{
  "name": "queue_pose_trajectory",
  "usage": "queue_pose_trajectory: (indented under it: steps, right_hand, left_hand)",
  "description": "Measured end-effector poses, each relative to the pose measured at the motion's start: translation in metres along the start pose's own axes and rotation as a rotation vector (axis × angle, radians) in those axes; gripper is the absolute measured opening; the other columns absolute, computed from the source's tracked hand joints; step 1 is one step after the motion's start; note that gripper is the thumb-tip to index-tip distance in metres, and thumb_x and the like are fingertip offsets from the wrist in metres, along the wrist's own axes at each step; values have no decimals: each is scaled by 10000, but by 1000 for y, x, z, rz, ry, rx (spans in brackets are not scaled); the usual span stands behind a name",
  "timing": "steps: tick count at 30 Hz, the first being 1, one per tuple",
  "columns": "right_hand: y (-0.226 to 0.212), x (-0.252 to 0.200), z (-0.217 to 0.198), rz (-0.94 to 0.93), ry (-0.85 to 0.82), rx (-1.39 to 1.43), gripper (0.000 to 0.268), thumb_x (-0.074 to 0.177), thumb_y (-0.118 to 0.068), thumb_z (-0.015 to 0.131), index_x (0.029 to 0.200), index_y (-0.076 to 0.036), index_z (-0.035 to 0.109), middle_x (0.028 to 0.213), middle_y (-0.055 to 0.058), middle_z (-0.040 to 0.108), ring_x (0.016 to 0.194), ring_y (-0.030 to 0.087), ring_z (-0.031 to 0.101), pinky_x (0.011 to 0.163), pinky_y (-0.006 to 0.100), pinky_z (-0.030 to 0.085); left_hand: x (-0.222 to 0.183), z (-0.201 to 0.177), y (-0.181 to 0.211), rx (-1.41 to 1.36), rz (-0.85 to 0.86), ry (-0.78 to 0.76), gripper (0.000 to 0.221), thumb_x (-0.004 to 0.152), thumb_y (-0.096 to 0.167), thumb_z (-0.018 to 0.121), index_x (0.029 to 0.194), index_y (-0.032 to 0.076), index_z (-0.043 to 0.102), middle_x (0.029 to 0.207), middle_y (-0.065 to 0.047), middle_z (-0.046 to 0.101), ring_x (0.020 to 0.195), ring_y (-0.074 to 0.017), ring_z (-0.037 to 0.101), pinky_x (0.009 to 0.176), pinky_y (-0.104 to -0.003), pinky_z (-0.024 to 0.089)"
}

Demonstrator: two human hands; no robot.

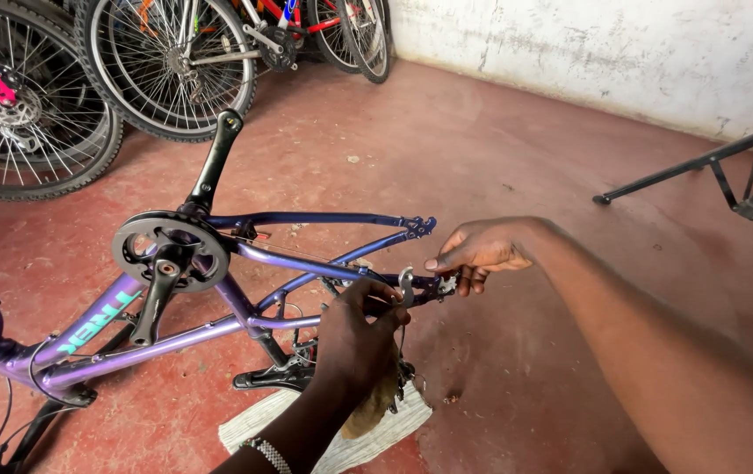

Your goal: Cleaning and maintaining a bicycle drive chain and derailleur using a cloth and tools

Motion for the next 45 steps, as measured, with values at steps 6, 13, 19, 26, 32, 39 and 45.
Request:
queue_pose_trajectory:
  steps: [6,13,19,26,32,39,45]
  right_hand:
    - [5,-6,-16,-70,55,91,418,922,-330,739,1086,54,711,770,141,631,628,234,692,461,279,551]
    - [-56,-81,-3,-197,161,39,362,916,-278,777,1163,-12,769,743,88,548,629,175,524,443,224,407]
    - [-47,-98,14,-321,297,-285,189,813,-203,863,957,-96,809,763,57,796,732,148,724,677,288,541]
    - [-2,-89,-7,-223,523,-486,80,870,-266,779,876,-193,810,775,-43,831,710,114,727,698,268,562]
    - [4,-63,-7,-209,512,-551,55,855,-276,786,819,-247,817,763,-87,814,687,95,714,671,261,550]
    - [-4,-65,-3,-183,489,-534,80,857,-230,751,834,-213,826,787,-54,826,729,150,728,728,308,563]
    - [-6,-58,-1,-185,515,-510,91,858,-242,743,819,-244,826,775,-79,822,718,108,717,728,280,562]
  left_hand:
    - [5,10,-9,-84,32,-63,147,839,93,796,970,141,749,822,-61,834,875,-187,788,868,-318,558]
    - [-1,13,19,-345,30,-55,177,791,-51,806,926,58,775,826,-126,809,836,-200,784,832,-295,574]
    - [8,29,17,-342,76,-91,193,753,-28,870,914,52,799,834,-127,777,832,-184,765,835,-329,621]
    - [5,4,88,484,307,-216,447,808,3,766,1228,137,690,1292,-133,677,1244,-394,636,1023,-520,549]
    - [66,55,-7,552,128,-473,866,701,-7,764,1481,231,470,1330,-40,691,1349,-273,586,1115,-463,493]
    - [77,63,-13,406,102,-499,848,691,-56,713,1484,157,499,1281,-98,704,1337,-307,596,1099,-470,485]
    - [57,53,5,273,86,-497,805,670,-90,688,1423,166,567,1240,-87,722,1332,-282,609,1120,-439,461]
Point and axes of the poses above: each hand's wrist, its own x-axis towards the middle knuckle, its own z-axis out of the palm, y = z × x, the point moved 8 cm from there along x, towards the middle knuckle
